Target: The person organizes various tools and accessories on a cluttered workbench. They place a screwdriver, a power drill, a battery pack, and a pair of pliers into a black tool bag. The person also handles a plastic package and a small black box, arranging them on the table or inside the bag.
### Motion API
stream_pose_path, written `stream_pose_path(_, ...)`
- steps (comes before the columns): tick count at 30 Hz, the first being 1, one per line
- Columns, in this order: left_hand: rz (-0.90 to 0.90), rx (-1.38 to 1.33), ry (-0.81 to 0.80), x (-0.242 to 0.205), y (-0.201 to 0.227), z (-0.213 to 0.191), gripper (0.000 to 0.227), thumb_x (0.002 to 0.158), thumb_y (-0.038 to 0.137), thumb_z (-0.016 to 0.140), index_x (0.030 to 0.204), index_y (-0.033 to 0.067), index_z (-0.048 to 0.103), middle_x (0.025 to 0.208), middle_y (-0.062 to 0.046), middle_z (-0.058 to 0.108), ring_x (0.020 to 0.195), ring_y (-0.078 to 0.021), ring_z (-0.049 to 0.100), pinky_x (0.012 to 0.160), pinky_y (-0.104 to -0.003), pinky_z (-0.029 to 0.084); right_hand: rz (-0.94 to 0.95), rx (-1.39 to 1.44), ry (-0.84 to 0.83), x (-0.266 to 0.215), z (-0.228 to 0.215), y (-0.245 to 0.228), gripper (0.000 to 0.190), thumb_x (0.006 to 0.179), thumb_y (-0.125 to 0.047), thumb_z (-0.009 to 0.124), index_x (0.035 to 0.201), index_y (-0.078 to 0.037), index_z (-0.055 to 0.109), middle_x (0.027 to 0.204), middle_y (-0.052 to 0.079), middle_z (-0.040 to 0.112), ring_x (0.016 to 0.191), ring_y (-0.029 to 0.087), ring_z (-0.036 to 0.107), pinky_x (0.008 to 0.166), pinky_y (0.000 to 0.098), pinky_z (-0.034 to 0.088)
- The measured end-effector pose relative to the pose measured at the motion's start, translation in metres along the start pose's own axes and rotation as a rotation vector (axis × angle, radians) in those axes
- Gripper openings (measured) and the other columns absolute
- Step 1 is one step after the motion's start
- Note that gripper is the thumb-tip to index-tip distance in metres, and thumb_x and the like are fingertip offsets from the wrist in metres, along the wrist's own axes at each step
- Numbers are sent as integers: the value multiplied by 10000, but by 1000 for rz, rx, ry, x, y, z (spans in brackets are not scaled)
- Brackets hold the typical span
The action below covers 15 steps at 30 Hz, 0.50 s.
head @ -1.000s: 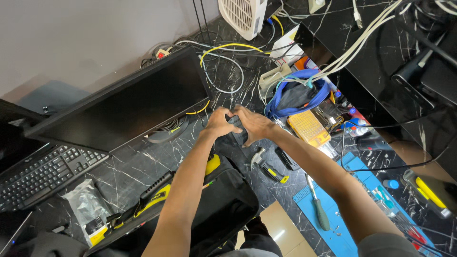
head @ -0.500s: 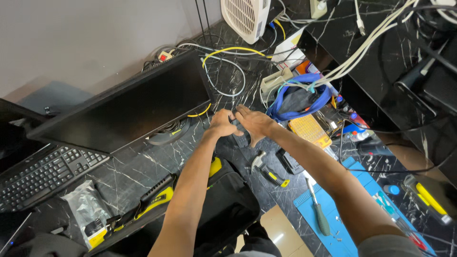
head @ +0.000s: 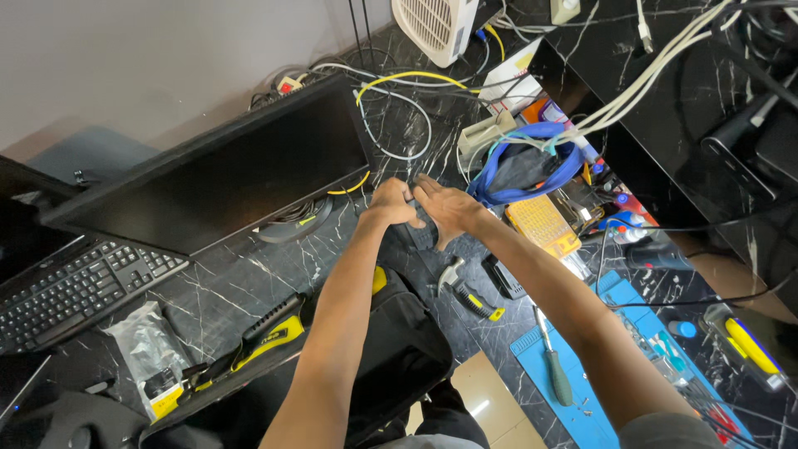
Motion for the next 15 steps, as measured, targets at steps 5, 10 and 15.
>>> stream_pose_path(5, -5, 17, -2, 1, 1, 3, 697, 577, 244, 1142, 1210, 209, 852, 1412, -168, 737, 1453, -402, 702, 1177, -545, 613, 44, 127, -98, -7, 6, 0, 1502, 331, -757, 1012, 1503, -19, 431, 1752, 235, 424, 1732, 404, 344, 1393, 446, 422)
stream_pose_path(10, -41, 27, -16, -6, -2, 5, 704, 606, 229, 1133, 1249, 222, 847, 1459, -144, 719, 1489, -380, 680, 1210, -550, 586, 57, 148, -198, -14, 2, -7, 1445, 466, -672, 1088, 1540, -15, 380, 1840, 269, 293, 1779, 403, 226, 1469, 439, 271)
stream_pose_path(15, -81, 35, -40, -5, 0, 6, 707, 657, 187, 1096, 1312, 240, 834, 1515, -134, 697, 1512, -377, 662, 1229, -556, 569, 123, 188, -183, -13, 8, -8, 1575, 339, -762, 1045, 1554, -12, 380, 1832, 266, 312, 1778, 399, 237, 1469, 447, 278)
Point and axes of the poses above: each hand's wrist, its own x-axis towards the middle knuckle, its own z-axis out of the palm, y = z × x, the point moved 9 cm from there along x, towards the middle knuckle
